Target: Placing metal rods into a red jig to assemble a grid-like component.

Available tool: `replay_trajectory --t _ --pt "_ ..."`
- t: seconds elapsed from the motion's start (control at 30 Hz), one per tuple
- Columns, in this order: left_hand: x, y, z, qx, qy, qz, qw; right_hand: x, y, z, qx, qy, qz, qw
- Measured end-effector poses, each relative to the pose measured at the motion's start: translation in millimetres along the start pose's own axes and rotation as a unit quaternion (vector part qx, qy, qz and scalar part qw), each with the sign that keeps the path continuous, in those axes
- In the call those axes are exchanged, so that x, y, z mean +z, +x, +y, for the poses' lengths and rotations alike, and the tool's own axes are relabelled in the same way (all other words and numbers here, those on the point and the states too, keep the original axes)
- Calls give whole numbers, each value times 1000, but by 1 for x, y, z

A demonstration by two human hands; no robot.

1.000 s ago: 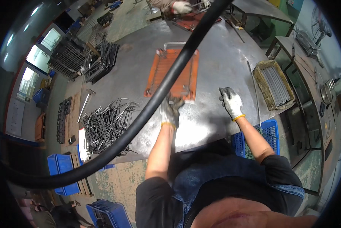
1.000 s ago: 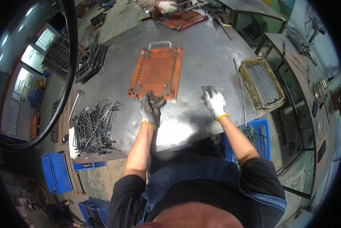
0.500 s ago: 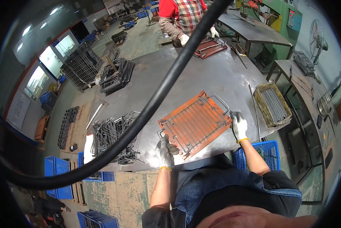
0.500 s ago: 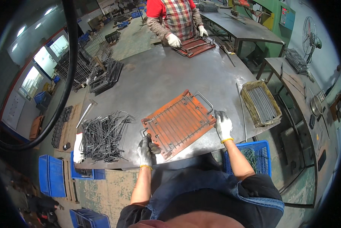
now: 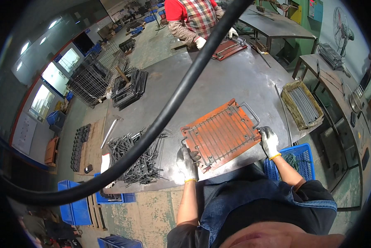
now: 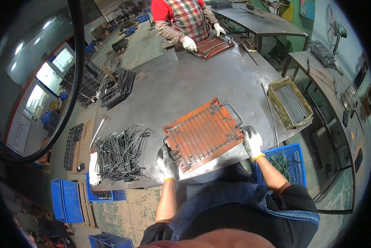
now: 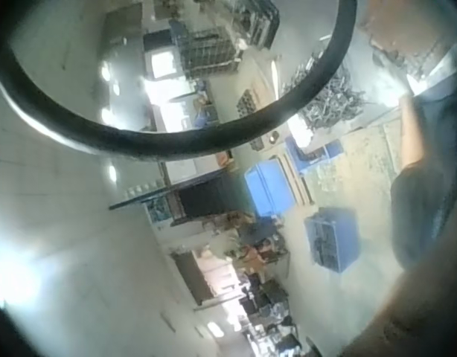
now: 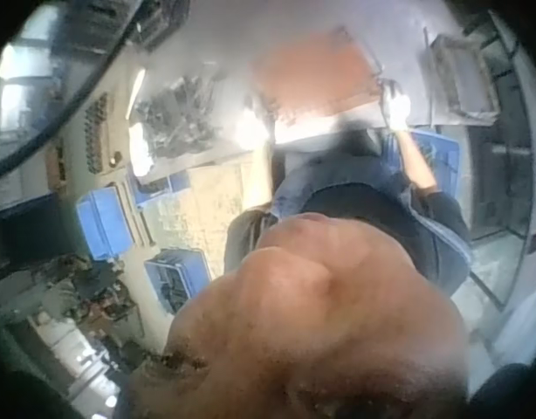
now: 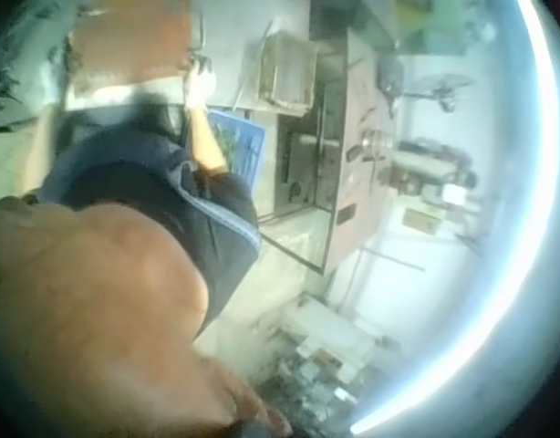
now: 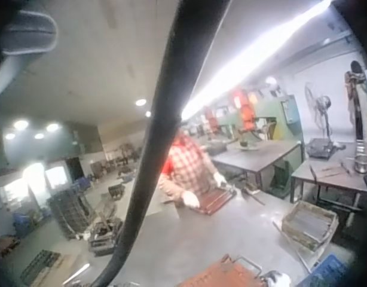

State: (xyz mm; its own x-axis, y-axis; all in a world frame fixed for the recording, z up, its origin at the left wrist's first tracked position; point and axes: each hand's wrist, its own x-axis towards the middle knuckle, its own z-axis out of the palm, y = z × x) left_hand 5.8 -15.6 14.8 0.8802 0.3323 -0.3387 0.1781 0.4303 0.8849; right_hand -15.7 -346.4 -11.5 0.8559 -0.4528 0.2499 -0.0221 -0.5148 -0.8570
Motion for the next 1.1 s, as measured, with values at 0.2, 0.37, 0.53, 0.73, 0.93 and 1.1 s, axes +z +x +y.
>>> replay_trajectory --t 0.2,0.37,0.53,0.73,0.93,1.1 --pt "0 4 -5 42 0 5 999 -1 3 -10 -19 3 -5 1000" --pt "13 -5 1 47 16 21 999 -6 0 12 -83 -115 -50 989" --pt "-2 -3 -11 94 28 -7 995 -1 -3 33 -174 -167 -29 970" --pt "11 -13 -10 64 73 -37 995 5 -6 50 -219 -248 -7 944" --pt "25 -28 11 -37 110 58 992 -7 7 23 -110 -82 -118 984" --pt "32 -38 8 1 122 67 990 -83 49 -7 -125 -127 -55 983"
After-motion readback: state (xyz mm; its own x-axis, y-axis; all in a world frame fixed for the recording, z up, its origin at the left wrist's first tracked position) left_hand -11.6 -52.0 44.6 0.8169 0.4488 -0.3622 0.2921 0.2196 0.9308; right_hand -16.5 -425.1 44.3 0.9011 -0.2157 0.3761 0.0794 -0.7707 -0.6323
